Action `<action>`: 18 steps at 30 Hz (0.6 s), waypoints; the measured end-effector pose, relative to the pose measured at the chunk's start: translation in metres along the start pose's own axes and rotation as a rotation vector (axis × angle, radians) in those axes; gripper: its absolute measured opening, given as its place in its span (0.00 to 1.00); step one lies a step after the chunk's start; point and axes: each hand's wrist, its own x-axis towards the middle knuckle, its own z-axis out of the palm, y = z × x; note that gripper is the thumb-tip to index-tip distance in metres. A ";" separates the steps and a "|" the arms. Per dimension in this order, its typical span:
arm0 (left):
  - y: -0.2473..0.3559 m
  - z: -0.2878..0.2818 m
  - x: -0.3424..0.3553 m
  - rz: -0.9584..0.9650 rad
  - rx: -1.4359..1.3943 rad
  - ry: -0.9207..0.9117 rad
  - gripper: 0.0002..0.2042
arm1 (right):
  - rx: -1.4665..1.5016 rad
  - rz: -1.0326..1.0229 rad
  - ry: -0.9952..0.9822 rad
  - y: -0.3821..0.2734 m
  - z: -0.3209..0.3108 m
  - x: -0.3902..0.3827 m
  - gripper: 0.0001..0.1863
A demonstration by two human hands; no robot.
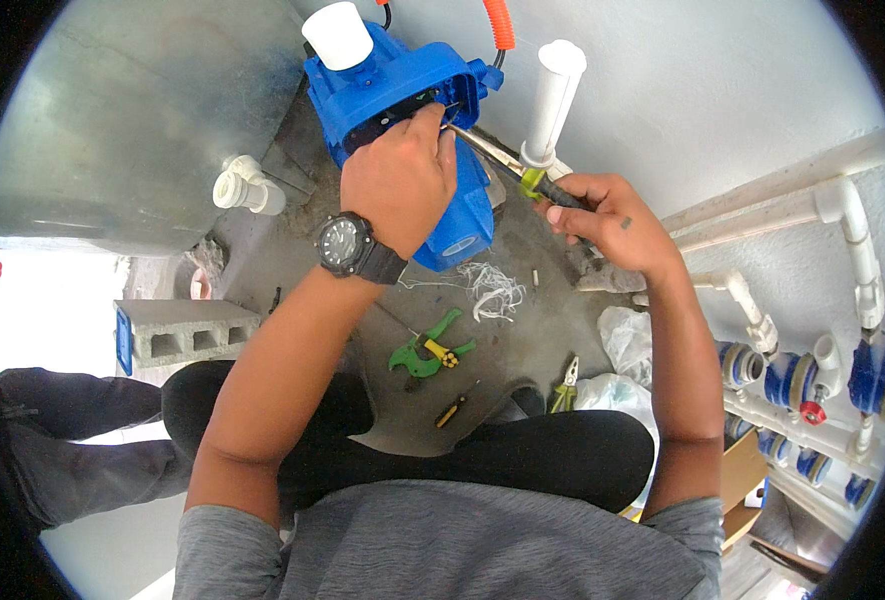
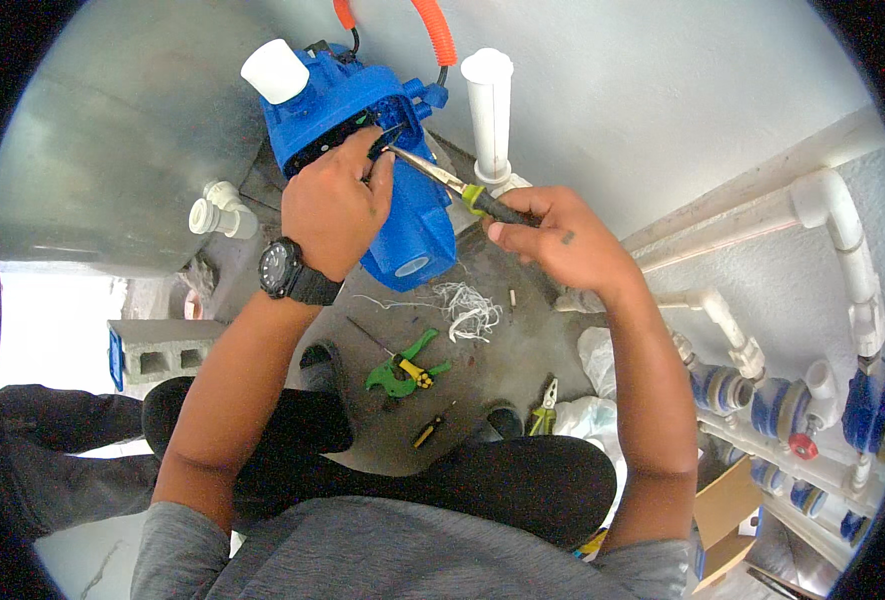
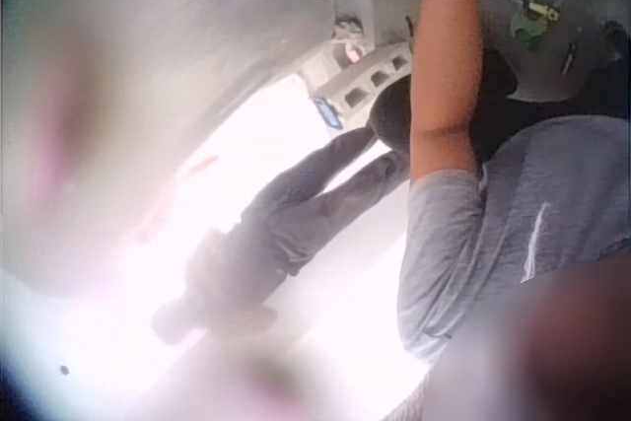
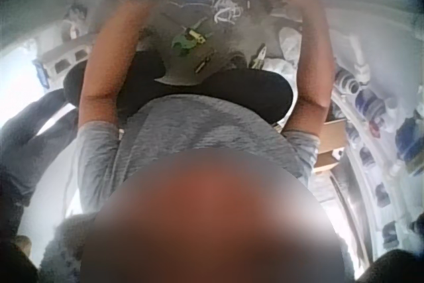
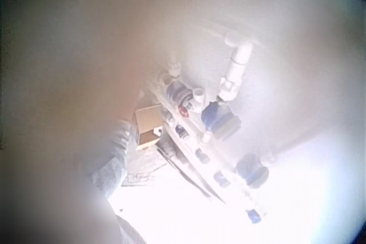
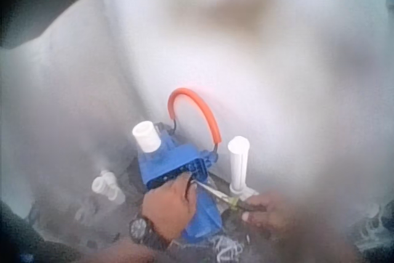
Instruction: The person uses a screwdriver and pliers to adjust and tighten components inside a blue pump. They repeatedly open the pump housing, manipulate internal parts, and reposition the device while working.
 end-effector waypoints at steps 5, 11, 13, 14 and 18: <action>0.004 0.008 -0.007 -0.024 -0.032 0.021 0.09 | -0.020 -0.024 -0.031 0.004 -0.004 0.003 0.13; -0.003 0.013 -0.002 -0.066 -0.044 -0.027 0.07 | -0.036 0.058 0.031 -0.002 0.002 -0.001 0.13; -0.006 0.016 -0.001 -0.040 0.008 -0.014 0.06 | 0.043 -0.056 0.021 -0.004 0.007 -0.002 0.12; -0.007 0.017 0.000 -0.018 0.021 -0.001 0.07 | 0.052 -0.028 0.033 -0.004 0.010 -0.003 0.12; -0.014 0.021 0.006 0.123 0.139 0.077 0.10 | -0.167 0.035 0.027 0.000 0.006 -0.027 0.13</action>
